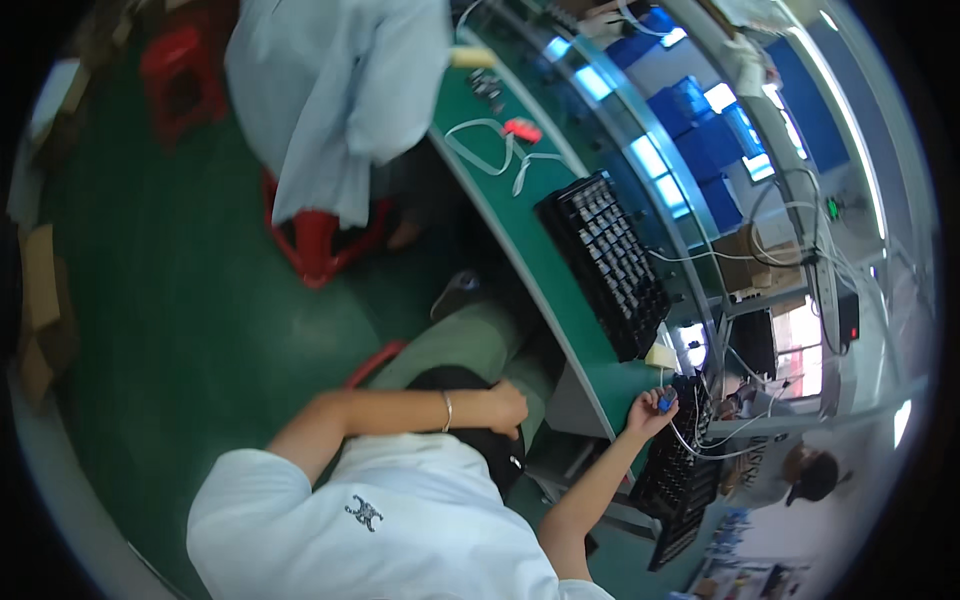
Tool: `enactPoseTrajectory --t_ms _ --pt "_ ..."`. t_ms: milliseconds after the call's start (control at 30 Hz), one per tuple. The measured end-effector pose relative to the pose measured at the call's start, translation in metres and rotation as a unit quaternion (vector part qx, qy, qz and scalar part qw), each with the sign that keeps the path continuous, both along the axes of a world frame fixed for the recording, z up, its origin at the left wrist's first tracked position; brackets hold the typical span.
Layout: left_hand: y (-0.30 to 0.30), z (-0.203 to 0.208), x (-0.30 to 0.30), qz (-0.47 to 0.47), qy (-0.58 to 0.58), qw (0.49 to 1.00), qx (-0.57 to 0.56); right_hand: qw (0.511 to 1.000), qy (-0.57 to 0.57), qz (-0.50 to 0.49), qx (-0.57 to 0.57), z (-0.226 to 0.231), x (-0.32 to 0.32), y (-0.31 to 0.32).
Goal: Picking small electronic components and placing them into a black tray grid.
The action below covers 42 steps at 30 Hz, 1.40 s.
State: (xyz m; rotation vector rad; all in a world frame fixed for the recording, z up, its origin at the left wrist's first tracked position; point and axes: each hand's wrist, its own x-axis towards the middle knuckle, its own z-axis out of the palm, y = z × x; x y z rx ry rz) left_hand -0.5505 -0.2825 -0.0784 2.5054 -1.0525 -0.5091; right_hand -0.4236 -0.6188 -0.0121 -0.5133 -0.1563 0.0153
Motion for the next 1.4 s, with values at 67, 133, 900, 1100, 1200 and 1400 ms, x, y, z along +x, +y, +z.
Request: enactPoseTrajectory --t_ms 67,133,900,1100,1200,1400 --pt "0.003 0.009 -0.001 -0.003 -0.002 1.0 0.002 1.0 -0.022 -0.007 0.013 -0.001 0.0 0.001" --pt "0.01 0.018 0.001 -0.009 -0.015 1.0 -0.005 0.999 0.005 -0.044 0.011 0.004 -0.001 0.013" --pt "0.115 0.139 0.261 0.274 -0.381 0.875 -0.116 0.824 0.02 -0.35 -0.445 0.04 0.087 0.045" --pt "0.119 0.133 0.292 0.291 -0.366 0.877 -0.108 0.822 -0.005 -0.311 -0.477 0.053 0.073 0.056" --pt "0.116 0.138 0.298 0.296 -0.382 0.872 -0.074 0.831 0.004 -0.308 -0.464 0.049 0.072 0.055" --pt "0.1 0.163 0.295 0.345 -0.358 0.864 0.075 0.852 0.045 -0.296 -0.43 0.027 0.077 0.039"
